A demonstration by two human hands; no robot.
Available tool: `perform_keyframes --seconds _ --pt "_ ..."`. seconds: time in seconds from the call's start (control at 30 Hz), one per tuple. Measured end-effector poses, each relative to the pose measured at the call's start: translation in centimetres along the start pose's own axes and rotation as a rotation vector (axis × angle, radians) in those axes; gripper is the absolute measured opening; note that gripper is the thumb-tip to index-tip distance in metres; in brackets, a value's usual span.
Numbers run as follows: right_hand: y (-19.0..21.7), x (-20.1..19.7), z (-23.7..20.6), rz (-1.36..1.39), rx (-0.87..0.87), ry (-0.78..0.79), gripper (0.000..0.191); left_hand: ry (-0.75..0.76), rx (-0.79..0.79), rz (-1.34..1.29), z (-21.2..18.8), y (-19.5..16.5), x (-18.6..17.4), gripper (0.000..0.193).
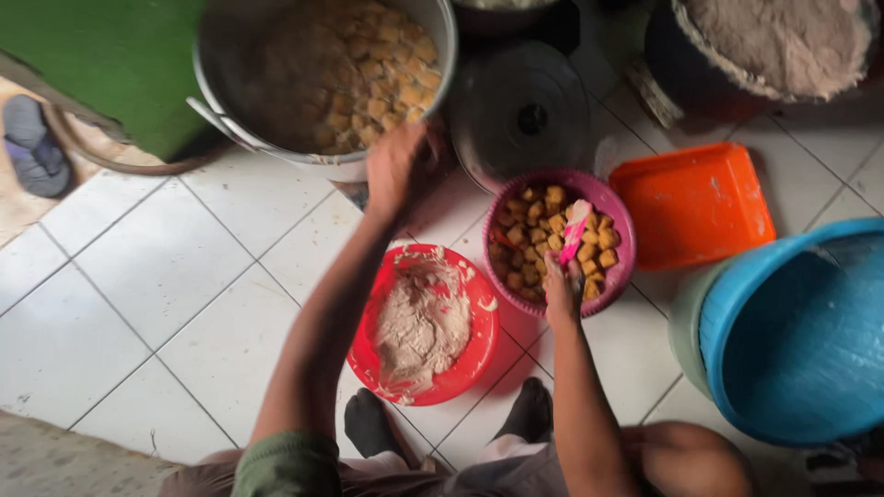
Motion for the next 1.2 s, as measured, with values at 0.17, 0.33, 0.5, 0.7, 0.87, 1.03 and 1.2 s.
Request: perform_keyframes --seconds 0.17,0.33,0.5,0.7,0.87,1.03,1.2 --pt "1.1 0.2 1.2 -0.607 -0.088 0.013 0.014 0.238 -0.292 -0.185 -12.5 -4.6 9.9 0.018" --pt "0.6 2.0 0.7 -1.033 -0.011 0.127 0.017 0.368 -0.681 -0.216 -23.2 -5.1 13.7 0.026" --pt "-0.3 2.2 1.1 -1.196 -0.153 0.194 0.016 0.392 -0.805 -0.19 -26.8 -3.6 12.9 0.03" --pt "1.9 3.2 0.1 -0.991 -0.056 0.125 0.014 0.367 -0.785 -0.519 -23.3 -1.9 10.7 0.043" --pt "1.7 8.2 -4.1 -0.473 -0.021 0.26 0.017 0.619 -0.732 -1.286 -17.7 -2.0 10.4 0.056" --pt "-2.1 11.9 -6.8 -0.326 0.013 0.403 0.024 0.699 -0.582 -1.021 -18.6 -1.7 8.9 0.045" --pt "-6.9 11.5 -9.4 -0.461 0.264 0.27 0.026 0.405 -0.76 -1.214 -21.2 2.5 6.4 0.036"
Point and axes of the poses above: each hand's wrist, its own z-axis towards the middle knuckle, its own x-axis out of the palm, y = z × x, the point moved 2 cm from there along z, towards the middle knuckle, and after that the axes turned 11 degrees about y, right-handed, at the moved point
